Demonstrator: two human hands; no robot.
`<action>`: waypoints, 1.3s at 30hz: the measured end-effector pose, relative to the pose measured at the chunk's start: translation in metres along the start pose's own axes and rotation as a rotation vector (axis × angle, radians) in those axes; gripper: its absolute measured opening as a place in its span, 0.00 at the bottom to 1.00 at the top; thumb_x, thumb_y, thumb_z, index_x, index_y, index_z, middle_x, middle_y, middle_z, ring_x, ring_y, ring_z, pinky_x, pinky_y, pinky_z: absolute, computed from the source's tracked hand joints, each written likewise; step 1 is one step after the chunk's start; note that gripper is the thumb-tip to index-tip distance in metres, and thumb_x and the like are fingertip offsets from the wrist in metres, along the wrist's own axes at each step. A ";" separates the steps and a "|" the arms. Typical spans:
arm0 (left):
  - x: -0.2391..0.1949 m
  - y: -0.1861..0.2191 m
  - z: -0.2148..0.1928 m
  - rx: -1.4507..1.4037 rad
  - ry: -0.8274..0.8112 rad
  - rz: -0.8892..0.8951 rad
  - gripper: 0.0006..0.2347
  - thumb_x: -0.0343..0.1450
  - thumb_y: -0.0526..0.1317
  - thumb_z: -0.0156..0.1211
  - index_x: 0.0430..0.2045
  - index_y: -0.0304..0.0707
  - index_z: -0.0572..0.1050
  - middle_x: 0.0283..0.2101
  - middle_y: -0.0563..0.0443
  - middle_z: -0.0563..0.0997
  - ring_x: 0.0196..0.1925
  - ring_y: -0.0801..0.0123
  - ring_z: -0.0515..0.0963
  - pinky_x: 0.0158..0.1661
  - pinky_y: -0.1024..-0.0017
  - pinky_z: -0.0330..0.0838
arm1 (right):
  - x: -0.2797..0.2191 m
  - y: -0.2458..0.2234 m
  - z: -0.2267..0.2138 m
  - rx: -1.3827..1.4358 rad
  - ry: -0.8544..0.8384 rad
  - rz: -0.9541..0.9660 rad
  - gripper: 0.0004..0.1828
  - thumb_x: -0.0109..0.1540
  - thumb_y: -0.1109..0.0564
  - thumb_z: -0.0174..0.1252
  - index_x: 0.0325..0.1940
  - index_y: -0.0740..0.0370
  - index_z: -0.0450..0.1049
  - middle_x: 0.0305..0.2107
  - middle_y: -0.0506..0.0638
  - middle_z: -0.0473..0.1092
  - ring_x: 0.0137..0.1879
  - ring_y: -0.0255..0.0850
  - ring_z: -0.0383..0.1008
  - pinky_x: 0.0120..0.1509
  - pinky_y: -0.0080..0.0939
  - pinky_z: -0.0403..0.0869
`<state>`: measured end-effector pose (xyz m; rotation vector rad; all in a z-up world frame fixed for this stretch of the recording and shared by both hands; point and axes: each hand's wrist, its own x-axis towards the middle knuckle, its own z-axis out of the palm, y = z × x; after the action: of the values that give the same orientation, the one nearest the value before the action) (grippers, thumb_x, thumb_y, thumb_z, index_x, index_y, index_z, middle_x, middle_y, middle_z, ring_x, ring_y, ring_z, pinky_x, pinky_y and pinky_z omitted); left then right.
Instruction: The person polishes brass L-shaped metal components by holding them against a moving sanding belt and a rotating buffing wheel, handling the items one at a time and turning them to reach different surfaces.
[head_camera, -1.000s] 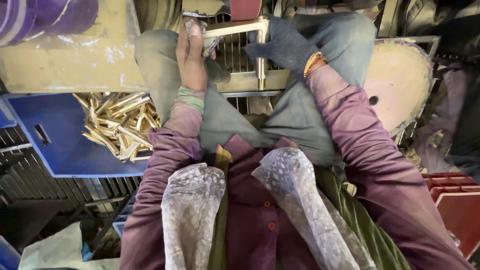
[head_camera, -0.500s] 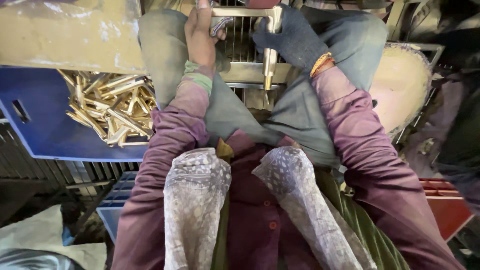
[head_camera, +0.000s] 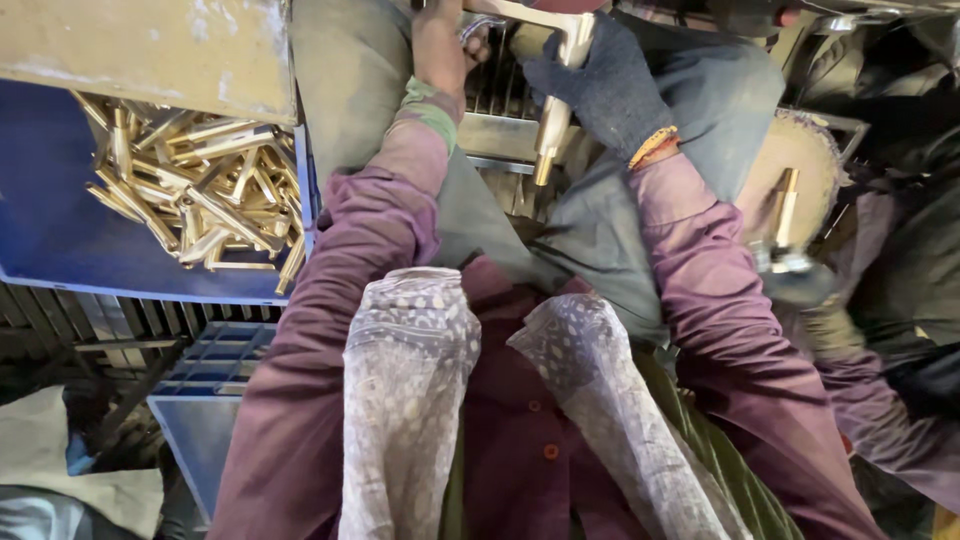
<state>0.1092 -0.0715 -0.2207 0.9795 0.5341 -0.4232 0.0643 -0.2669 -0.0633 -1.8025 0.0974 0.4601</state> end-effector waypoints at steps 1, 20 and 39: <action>0.007 -0.007 -0.001 -0.026 0.027 -0.011 0.14 0.75 0.45 0.54 0.28 0.30 0.75 0.22 0.52 0.75 0.20 0.75 0.68 0.23 0.70 0.65 | 0.001 -0.001 0.000 -0.029 0.004 0.000 0.12 0.66 0.57 0.69 0.38 0.64 0.72 0.28 0.48 0.75 0.34 0.33 0.78 0.39 0.35 0.75; -0.040 0.014 0.026 -0.028 -0.196 -0.210 0.16 0.76 0.51 0.52 0.28 0.36 0.75 0.21 0.53 0.75 0.18 0.72 0.69 0.20 0.71 0.65 | -0.080 -0.082 0.022 -0.108 0.170 0.098 0.22 0.58 0.56 0.72 0.52 0.63 0.72 0.33 0.46 0.71 0.37 0.31 0.72 0.41 0.36 0.75; -0.252 0.149 0.004 0.436 -0.467 0.269 0.21 0.80 0.45 0.56 0.64 0.28 0.67 0.53 0.48 0.78 0.47 0.70 0.78 0.46 0.73 0.75 | -0.115 -0.057 0.005 -0.351 0.061 -0.356 0.20 0.64 0.57 0.64 0.60 0.61 0.72 0.51 0.57 0.73 0.59 0.54 0.74 0.64 0.49 0.73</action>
<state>-0.0064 0.0231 0.0309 1.3000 -0.1227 -0.5164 -0.0259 -0.2657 0.0284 -2.1227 -0.2754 0.1727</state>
